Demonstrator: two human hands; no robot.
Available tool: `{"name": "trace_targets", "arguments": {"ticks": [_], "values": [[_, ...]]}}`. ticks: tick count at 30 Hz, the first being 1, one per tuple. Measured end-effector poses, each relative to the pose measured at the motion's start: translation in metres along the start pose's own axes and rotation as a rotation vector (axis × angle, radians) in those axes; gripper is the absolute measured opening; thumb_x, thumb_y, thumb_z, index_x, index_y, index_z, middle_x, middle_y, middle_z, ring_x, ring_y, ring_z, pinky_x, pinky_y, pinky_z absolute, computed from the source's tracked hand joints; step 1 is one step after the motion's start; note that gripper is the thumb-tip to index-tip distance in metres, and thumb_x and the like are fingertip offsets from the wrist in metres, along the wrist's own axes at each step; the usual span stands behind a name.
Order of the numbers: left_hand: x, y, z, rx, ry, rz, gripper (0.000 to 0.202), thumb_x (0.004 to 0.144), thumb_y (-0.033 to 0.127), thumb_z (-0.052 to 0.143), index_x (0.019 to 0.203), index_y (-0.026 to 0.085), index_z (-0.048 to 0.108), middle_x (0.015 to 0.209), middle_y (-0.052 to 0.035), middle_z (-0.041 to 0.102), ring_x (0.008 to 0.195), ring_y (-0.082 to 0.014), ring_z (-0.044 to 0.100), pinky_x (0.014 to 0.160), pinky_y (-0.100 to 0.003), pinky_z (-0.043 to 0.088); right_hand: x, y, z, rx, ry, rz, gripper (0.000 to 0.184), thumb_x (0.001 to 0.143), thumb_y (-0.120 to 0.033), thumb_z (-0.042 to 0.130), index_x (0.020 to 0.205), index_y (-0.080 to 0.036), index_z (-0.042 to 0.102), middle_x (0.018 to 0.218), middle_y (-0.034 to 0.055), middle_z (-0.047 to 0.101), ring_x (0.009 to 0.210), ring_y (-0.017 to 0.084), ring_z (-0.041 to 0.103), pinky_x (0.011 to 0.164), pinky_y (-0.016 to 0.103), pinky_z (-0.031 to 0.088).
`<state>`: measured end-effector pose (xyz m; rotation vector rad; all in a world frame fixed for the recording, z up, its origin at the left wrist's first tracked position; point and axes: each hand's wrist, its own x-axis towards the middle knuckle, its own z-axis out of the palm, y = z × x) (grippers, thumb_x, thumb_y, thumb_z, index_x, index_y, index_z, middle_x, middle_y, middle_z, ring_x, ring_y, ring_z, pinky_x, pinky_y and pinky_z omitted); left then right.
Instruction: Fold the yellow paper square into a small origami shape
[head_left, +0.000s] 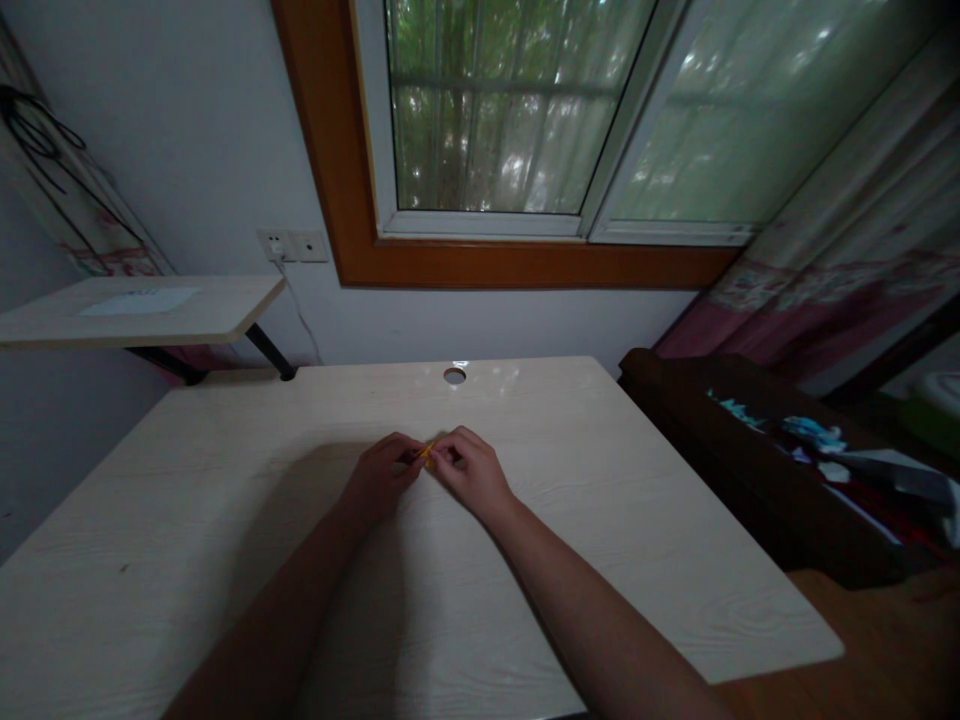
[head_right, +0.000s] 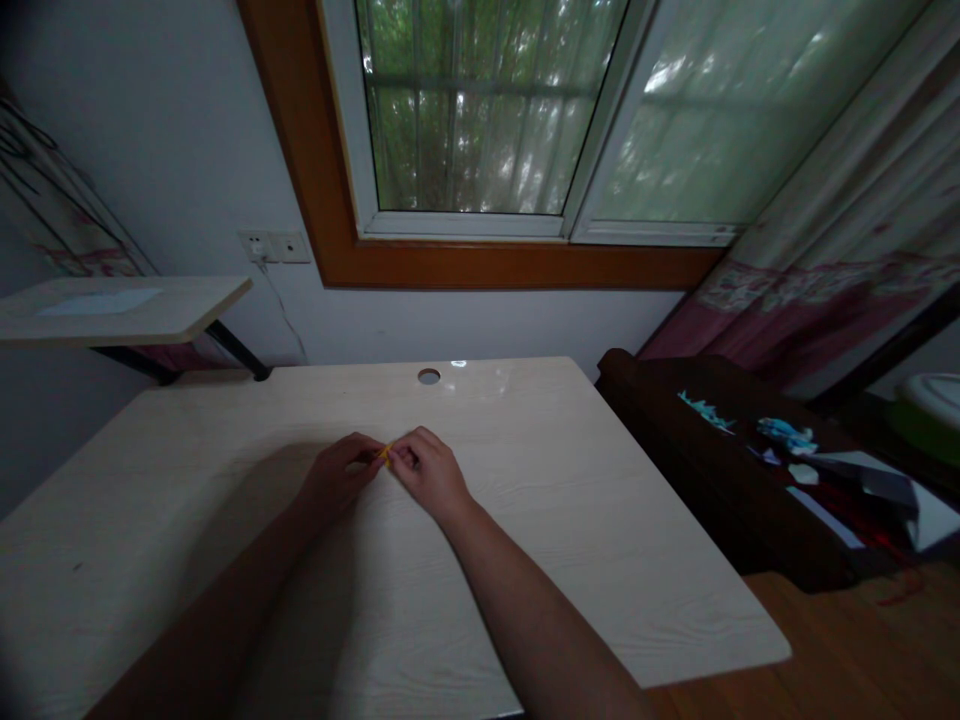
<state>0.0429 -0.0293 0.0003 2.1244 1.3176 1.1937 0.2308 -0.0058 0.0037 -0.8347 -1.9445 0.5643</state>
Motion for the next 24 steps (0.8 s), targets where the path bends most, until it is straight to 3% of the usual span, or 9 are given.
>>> {"name": "trace_targets", "arguments": {"ticks": [11, 18, 24], "values": [[-0.0014, -0.0014, -0.0006, 0.003, 0.006, -0.051, 0.015, 0.089, 0.028, 0.058, 0.098, 0.021, 0.068, 0.090, -0.0021, 0.071, 0.078, -0.0137, 0.067, 0.076, -0.025, 0.054, -0.0006, 0.0020, 0.0010, 0.025, 0.009, 0.039, 0.006, 0.089, -0.023, 0.059, 0.086, -0.020, 0.064, 0.078, 0.0025, 0.058, 0.072, 0.015, 0.056, 0.065, 0.025, 0.044], [0.0004, -0.0012, -0.0013, -0.022, 0.061, -0.117, 0.015, 0.087, 0.032, 0.061, 0.096, 0.022, 0.068, 0.090, -0.0011, 0.072, 0.079, -0.0139, 0.068, 0.076, -0.025, 0.055, 0.0002, 0.0015, 0.0001, 0.094, 0.019, 0.069, 0.007, 0.089, -0.024, 0.060, 0.086, -0.019, 0.064, 0.081, 0.0035, 0.058, 0.074, 0.015, 0.057, 0.065, 0.025, 0.045], [0.0003, -0.0052, -0.0030, 0.064, 0.153, -0.083, 0.015, 0.085, 0.029, 0.063, 0.098, 0.022, 0.067, 0.086, -0.0016, 0.070, 0.076, -0.0143, 0.066, 0.075, -0.028, 0.054, -0.0005, 0.0038, 0.0023, 0.169, 0.020, 0.071, 0.006, 0.088, -0.025, 0.061, 0.085, -0.020, 0.063, 0.093, 0.0064, 0.061, 0.080, 0.016, 0.059, 0.065, 0.026, 0.047]]}}
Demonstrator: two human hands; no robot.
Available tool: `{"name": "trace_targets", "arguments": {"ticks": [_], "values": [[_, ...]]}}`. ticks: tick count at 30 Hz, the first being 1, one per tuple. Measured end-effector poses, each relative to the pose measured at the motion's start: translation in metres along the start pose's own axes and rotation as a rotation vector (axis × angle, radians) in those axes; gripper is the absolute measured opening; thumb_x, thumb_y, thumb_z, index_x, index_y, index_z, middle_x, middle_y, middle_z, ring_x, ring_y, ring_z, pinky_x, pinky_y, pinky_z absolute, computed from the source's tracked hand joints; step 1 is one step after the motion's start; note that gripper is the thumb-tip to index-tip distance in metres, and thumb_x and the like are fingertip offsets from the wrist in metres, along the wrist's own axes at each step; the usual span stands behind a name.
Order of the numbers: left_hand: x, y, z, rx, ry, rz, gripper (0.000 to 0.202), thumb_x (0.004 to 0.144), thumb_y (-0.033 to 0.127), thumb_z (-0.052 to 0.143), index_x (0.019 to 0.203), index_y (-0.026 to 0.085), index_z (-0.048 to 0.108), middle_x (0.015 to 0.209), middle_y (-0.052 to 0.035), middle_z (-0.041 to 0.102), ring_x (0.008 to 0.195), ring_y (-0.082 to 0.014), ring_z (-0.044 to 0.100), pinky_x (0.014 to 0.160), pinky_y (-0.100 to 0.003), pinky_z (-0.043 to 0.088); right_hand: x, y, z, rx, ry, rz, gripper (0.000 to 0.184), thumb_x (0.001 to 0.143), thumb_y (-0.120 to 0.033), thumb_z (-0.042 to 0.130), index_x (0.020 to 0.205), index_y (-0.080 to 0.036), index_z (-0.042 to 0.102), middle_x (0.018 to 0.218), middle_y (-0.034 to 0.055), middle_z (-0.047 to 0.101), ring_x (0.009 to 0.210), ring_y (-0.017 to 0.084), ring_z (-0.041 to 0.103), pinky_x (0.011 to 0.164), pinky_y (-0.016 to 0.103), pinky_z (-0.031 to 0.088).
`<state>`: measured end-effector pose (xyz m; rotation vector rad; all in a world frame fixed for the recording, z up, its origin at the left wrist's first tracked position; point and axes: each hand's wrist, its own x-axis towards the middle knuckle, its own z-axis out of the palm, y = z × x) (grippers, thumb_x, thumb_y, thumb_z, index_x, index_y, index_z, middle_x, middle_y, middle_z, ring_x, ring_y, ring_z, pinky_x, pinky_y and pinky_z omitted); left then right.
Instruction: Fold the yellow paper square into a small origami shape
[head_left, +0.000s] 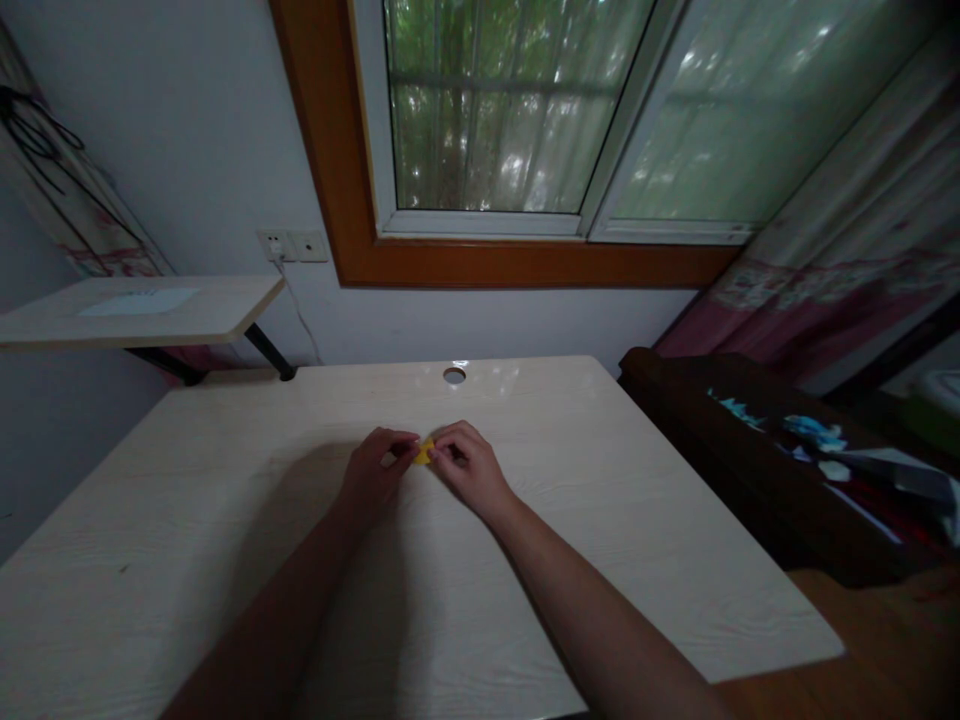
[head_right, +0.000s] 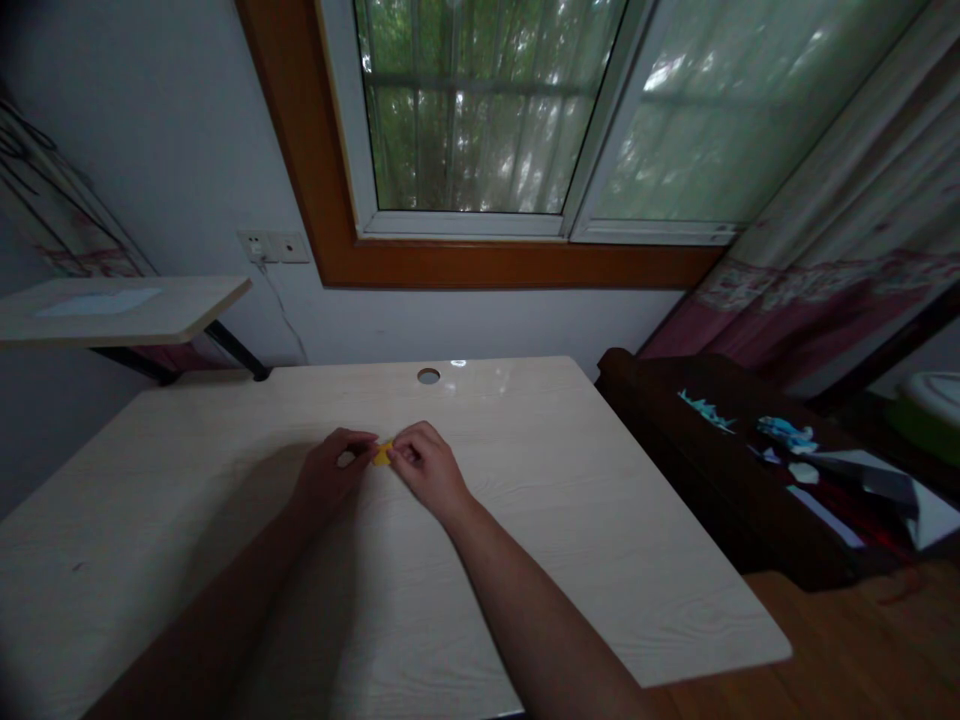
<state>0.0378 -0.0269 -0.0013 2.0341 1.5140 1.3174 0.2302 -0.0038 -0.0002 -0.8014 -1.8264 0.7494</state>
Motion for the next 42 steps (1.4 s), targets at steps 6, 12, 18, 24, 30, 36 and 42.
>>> {"name": "trace_targets", "arguments": {"ticks": [6, 12, 18, 24, 30, 36, 42], "values": [[0.001, -0.002, 0.002, -0.045, 0.012, -0.035, 0.019, 0.084, 0.027, 0.064, 0.102, 0.021, 0.065, 0.088, -0.0018, 0.071, 0.077, -0.0145, 0.067, 0.075, -0.028, 0.055, 0.000, -0.002, 0.000, 0.072, 0.041, 0.026, 0.005, 0.086, -0.024, 0.063, 0.087, -0.020, 0.061, 0.118, 0.0099, 0.058, 0.079, 0.014, 0.060, 0.067, 0.027, 0.051], [0.000, 0.001, 0.002, -0.047, -0.023, -0.022, 0.018, 0.085, 0.029, 0.063, 0.101, 0.022, 0.065, 0.088, -0.0017, 0.071, 0.076, -0.0146, 0.067, 0.074, -0.028, 0.056, -0.001, 0.001, 0.003, 0.072, -0.013, 0.082, 0.014, 0.087, -0.025, 0.062, 0.101, -0.021, 0.062, 0.091, 0.0046, 0.067, 0.077, 0.015, 0.063, 0.072, 0.028, 0.053], [0.000, 0.001, 0.000, -0.068, -0.024, -0.010, 0.020, 0.084, 0.029, 0.065, 0.103, 0.022, 0.064, 0.090, -0.0010, 0.071, 0.080, -0.0149, 0.069, 0.078, -0.030, 0.057, -0.002, 0.004, 0.003, 0.063, -0.027, 0.079, 0.009, 0.086, -0.024, 0.063, 0.095, -0.021, 0.066, 0.091, 0.0044, 0.068, 0.080, 0.016, 0.065, 0.074, 0.028, 0.053], [0.000, 0.002, 0.000, -0.148, 0.007, 0.023, 0.016, 0.085, 0.031, 0.064, 0.099, 0.021, 0.064, 0.095, -0.0028, 0.068, 0.084, -0.0146, 0.068, 0.080, -0.030, 0.058, 0.000, 0.004, 0.001, 0.088, 0.029, 0.091, 0.006, 0.084, -0.026, 0.066, 0.086, -0.020, 0.068, 0.084, 0.0035, 0.068, 0.077, 0.015, 0.064, 0.072, 0.026, 0.052], [0.003, 0.002, -0.004, -0.115, 0.037, 0.038, 0.015, 0.091, 0.029, 0.055, 0.098, 0.022, 0.066, 0.097, -0.0042, 0.067, 0.090, -0.0151, 0.065, 0.081, -0.028, 0.056, -0.001, 0.011, 0.003, 0.217, 0.071, 0.226, 0.015, 0.081, -0.033, 0.069, 0.085, -0.019, 0.067, 0.084, 0.0044, 0.069, 0.074, 0.016, 0.063, 0.068, 0.026, 0.052], [0.004, 0.005, -0.004, -0.098, -0.041, -0.008, 0.019, 0.091, 0.034, 0.054, 0.090, 0.022, 0.068, 0.088, -0.0031, 0.069, 0.081, -0.0153, 0.065, 0.074, -0.026, 0.054, 0.000, 0.008, 0.002, 0.297, 0.055, 0.289, 0.020, 0.078, -0.037, 0.071, 0.084, -0.018, 0.068, 0.081, 0.0045, 0.069, 0.070, 0.016, 0.062, 0.064, 0.026, 0.051], [0.003, 0.007, -0.004, -0.083, -0.090, -0.061, 0.020, 0.089, 0.036, 0.057, 0.084, 0.020, 0.069, 0.080, -0.0014, 0.069, 0.073, -0.0141, 0.064, 0.070, -0.025, 0.052, 0.000, 0.008, 0.003, 0.273, 0.039, 0.283, 0.018, 0.079, -0.036, 0.070, 0.083, -0.018, 0.069, 0.078, 0.0034, 0.068, 0.067, 0.014, 0.060, 0.061, 0.024, 0.049]]}}
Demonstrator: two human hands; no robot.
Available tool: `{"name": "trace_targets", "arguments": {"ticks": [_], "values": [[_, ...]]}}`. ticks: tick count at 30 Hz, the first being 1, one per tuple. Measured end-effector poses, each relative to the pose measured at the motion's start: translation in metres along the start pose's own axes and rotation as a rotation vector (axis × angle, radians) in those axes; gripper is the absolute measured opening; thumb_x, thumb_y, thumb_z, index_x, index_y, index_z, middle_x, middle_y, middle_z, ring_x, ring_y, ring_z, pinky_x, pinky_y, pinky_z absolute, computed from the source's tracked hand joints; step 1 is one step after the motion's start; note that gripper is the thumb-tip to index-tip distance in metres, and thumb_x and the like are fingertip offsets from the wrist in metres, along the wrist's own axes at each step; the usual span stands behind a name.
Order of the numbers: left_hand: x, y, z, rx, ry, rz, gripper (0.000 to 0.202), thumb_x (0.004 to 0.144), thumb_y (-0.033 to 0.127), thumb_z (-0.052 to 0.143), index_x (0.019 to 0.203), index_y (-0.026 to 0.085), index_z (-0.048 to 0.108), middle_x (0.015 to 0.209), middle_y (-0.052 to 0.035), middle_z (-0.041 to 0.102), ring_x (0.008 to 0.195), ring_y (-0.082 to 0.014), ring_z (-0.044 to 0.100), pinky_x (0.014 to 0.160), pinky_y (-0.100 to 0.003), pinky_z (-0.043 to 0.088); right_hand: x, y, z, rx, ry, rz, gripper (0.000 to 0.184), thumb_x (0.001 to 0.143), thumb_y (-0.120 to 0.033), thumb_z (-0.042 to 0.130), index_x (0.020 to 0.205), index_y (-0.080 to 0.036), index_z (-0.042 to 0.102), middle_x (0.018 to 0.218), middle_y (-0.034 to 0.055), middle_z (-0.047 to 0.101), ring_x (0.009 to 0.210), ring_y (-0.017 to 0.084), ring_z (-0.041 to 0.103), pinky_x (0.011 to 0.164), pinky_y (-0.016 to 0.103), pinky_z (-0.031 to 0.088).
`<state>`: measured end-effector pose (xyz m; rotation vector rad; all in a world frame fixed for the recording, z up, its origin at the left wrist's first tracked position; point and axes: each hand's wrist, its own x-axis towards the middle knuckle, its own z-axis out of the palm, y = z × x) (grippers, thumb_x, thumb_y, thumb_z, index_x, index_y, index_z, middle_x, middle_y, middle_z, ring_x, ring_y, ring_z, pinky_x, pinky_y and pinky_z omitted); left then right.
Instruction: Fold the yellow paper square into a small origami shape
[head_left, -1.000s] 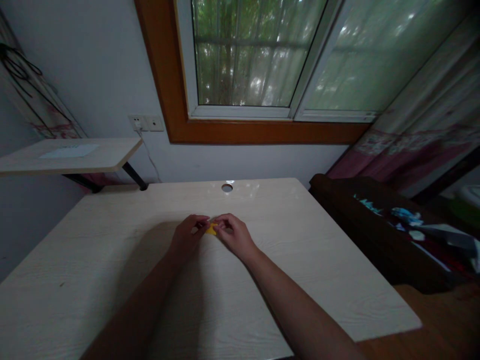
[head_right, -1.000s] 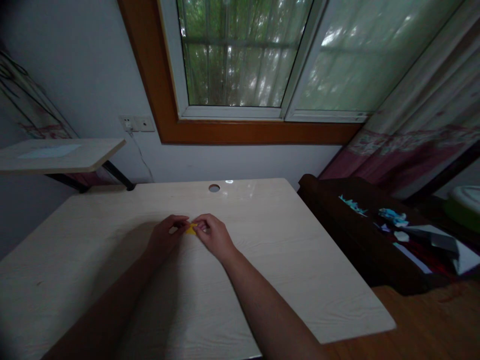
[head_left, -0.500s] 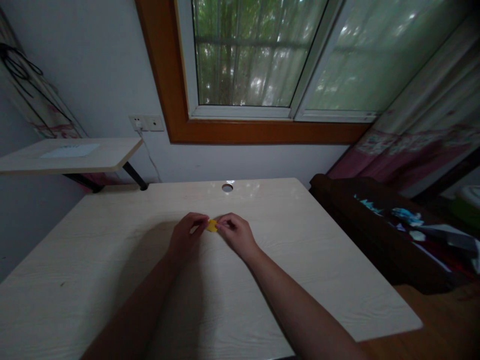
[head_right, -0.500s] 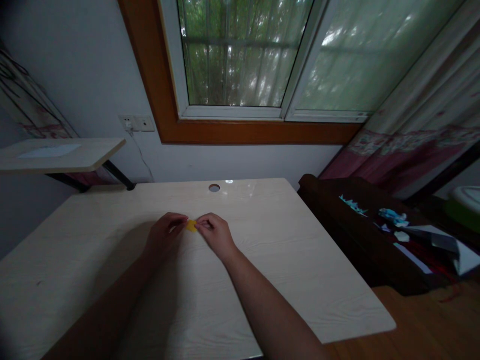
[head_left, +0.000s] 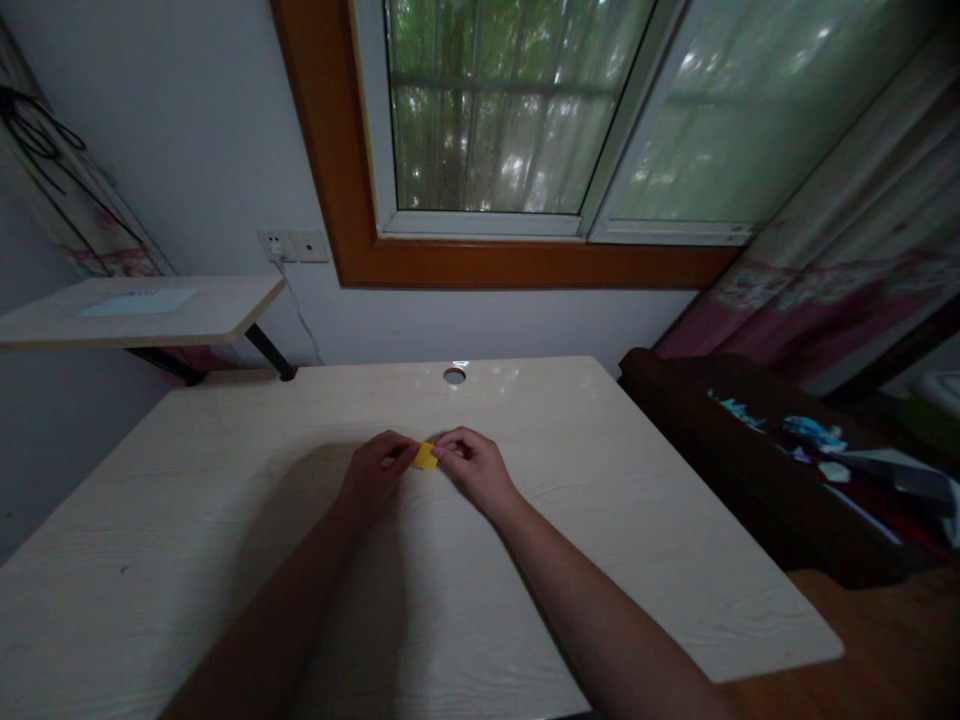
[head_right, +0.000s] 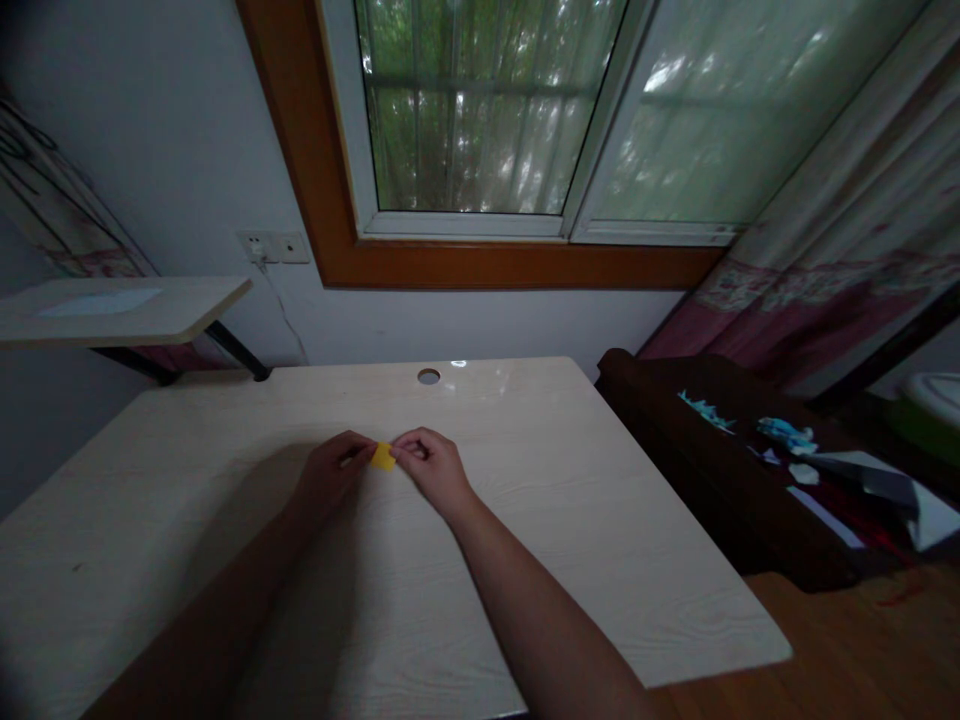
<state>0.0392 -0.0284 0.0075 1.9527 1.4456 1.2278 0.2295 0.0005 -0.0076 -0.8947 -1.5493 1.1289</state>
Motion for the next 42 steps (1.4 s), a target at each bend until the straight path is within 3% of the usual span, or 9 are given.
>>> {"name": "trace_targets", "arguments": {"ticks": [21, 28, 32, 42], "values": [[-0.0022, -0.0011, 0.0026, -0.078, -0.021, 0.000, 0.018, 0.085, 0.036, 0.061, 0.086, 0.020, 0.069, 0.081, -0.0024, 0.071, 0.073, -0.0151, 0.066, 0.071, -0.026, 0.055, -0.0011, 0.0023, 0.0002, -0.074, -0.010, -0.024, 0.013, 0.079, -0.031, 0.070, 0.079, -0.018, 0.068, 0.075, 0.0020, 0.067, 0.061, 0.012, 0.057, 0.057, 0.022, 0.046], [-0.0036, -0.0036, 0.0044, -0.095, -0.038, -0.024, 0.018, 0.084, 0.032, 0.063, 0.096, 0.020, 0.069, 0.087, -0.0032, 0.072, 0.077, -0.0158, 0.068, 0.074, -0.027, 0.056, -0.0008, 0.0034, -0.0001, -0.068, -0.008, -0.026, 0.014, 0.079, -0.032, 0.069, 0.081, -0.018, 0.068, 0.076, 0.0029, 0.067, 0.064, 0.013, 0.060, 0.059, 0.023, 0.049], [-0.0036, -0.0022, 0.0045, -0.075, -0.075, -0.006, 0.017, 0.085, 0.034, 0.062, 0.091, 0.020, 0.069, 0.084, -0.0032, 0.072, 0.075, -0.0158, 0.068, 0.073, -0.028, 0.056, -0.0016, 0.0014, -0.0002, -0.070, 0.000, -0.036, 0.013, 0.080, -0.031, 0.069, 0.082, -0.018, 0.069, 0.078, 0.0036, 0.068, 0.067, 0.014, 0.062, 0.063, 0.025, 0.051], [-0.0028, -0.0026, 0.0033, -0.103, -0.003, -0.007, 0.016, 0.084, 0.035, 0.063, 0.090, 0.021, 0.068, 0.085, -0.0026, 0.071, 0.077, -0.0155, 0.067, 0.074, -0.027, 0.056, -0.0026, -0.0049, 0.0000, -0.113, -0.030, -0.065, 0.019, 0.080, -0.032, 0.067, 0.095, -0.020, 0.070, 0.077, 0.0013, 0.063, 0.064, 0.012, 0.054, 0.062, 0.023, 0.047]]}}
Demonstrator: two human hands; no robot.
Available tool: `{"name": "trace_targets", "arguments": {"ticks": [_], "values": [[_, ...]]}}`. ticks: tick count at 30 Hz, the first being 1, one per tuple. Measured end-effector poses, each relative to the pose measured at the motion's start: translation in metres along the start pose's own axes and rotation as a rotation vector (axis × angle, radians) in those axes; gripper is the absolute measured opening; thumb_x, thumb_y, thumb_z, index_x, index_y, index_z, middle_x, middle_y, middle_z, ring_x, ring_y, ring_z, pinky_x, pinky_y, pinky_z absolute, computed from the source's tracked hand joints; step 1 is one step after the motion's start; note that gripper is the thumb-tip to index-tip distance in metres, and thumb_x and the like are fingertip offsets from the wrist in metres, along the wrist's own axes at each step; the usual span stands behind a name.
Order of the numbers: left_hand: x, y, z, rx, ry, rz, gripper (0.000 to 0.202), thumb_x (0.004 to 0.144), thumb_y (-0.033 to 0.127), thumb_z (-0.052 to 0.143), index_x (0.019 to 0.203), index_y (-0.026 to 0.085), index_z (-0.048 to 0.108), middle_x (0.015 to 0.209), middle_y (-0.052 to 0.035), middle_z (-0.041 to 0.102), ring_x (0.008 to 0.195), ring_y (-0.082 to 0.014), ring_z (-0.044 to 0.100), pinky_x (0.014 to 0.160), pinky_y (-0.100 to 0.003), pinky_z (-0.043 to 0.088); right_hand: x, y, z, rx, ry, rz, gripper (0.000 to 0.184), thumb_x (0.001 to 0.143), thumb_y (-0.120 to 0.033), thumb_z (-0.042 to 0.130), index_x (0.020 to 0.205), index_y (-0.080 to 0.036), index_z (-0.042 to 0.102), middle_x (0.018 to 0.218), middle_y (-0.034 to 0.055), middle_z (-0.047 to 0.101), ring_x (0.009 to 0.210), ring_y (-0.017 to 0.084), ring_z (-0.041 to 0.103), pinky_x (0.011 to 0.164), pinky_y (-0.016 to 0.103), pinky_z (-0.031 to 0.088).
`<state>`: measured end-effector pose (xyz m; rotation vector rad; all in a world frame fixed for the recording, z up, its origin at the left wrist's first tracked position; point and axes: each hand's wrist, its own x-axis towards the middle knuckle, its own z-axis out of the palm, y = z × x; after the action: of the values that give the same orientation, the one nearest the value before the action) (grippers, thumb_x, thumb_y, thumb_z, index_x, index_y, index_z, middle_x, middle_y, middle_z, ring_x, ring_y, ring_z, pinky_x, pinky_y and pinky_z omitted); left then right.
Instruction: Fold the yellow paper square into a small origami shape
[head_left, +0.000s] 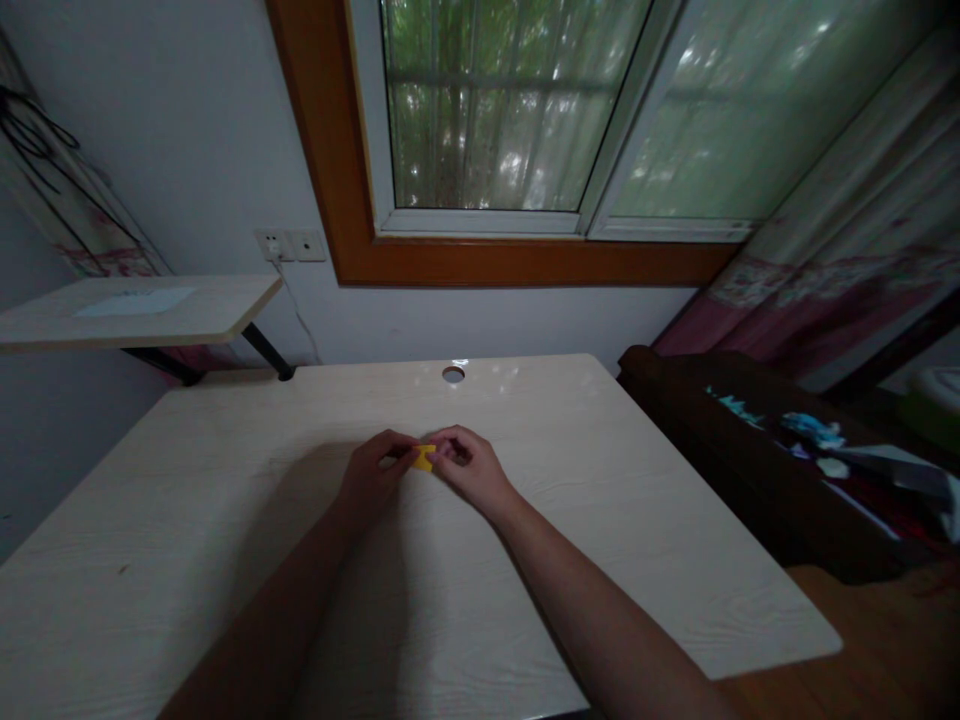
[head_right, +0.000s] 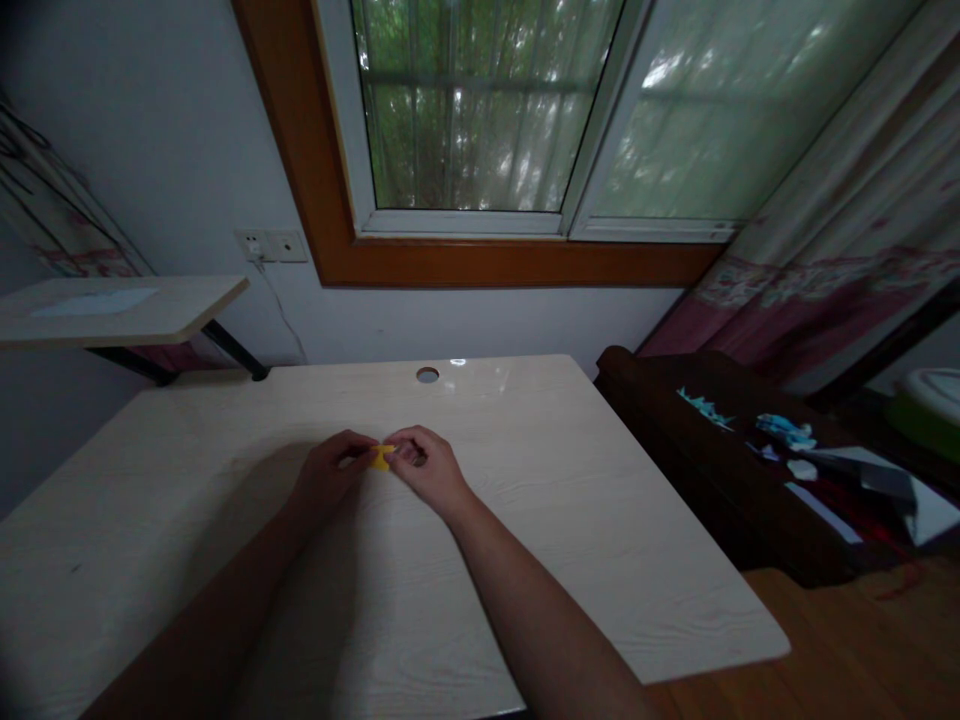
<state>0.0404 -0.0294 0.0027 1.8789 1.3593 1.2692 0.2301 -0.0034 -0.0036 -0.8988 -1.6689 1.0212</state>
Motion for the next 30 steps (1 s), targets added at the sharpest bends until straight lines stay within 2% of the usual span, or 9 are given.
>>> {"name": "trace_targets", "arguments": {"ticks": [13, 20, 30], "values": [[0.0011, 0.0053, -0.0018, -0.059, 0.015, -0.015, 0.015, 0.083, 0.033, 0.063, 0.088, 0.020, 0.069, 0.083, -0.0032, 0.070, 0.075, -0.0156, 0.066, 0.073, -0.027, 0.056, 0.0013, -0.0010, -0.0030, -0.043, -0.054, -0.020, 0.012, 0.084, -0.028, 0.063, 0.088, -0.019, 0.069, 0.078, 0.0014, 0.060, 0.063, 0.012, 0.053, 0.057, 0.022, 0.042], [0.0000, 0.0006, 0.0006, -0.110, -0.046, -0.106, 0.019, 0.081, 0.035, 0.065, 0.087, 0.018, 0.068, 0.082, -0.0031, 0.071, 0.075, -0.0157, 0.066, 0.073, -0.027, 0.054, 0.0015, 0.0011, -0.0024, -0.062, -0.028, -0.031, 0.015, 0.085, -0.032, 0.062, 0.084, -0.018, 0.068, 0.074, 0.0014, 0.060, 0.064, 0.012, 0.053, 0.058, 0.022, 0.042], [-0.0005, -0.0003, 0.0019, -0.095, -0.089, -0.134, 0.021, 0.083, 0.038, 0.065, 0.091, 0.018, 0.068, 0.084, -0.0027, 0.071, 0.077, -0.0158, 0.066, 0.073, -0.026, 0.052, 0.0017, 0.0009, -0.0043, -0.109, -0.045, -0.072, 0.015, 0.087, -0.030, 0.060, 0.084, -0.018, 0.068, 0.078, 0.0025, 0.062, 0.067, 0.013, 0.054, 0.059, 0.023, 0.041]]}}
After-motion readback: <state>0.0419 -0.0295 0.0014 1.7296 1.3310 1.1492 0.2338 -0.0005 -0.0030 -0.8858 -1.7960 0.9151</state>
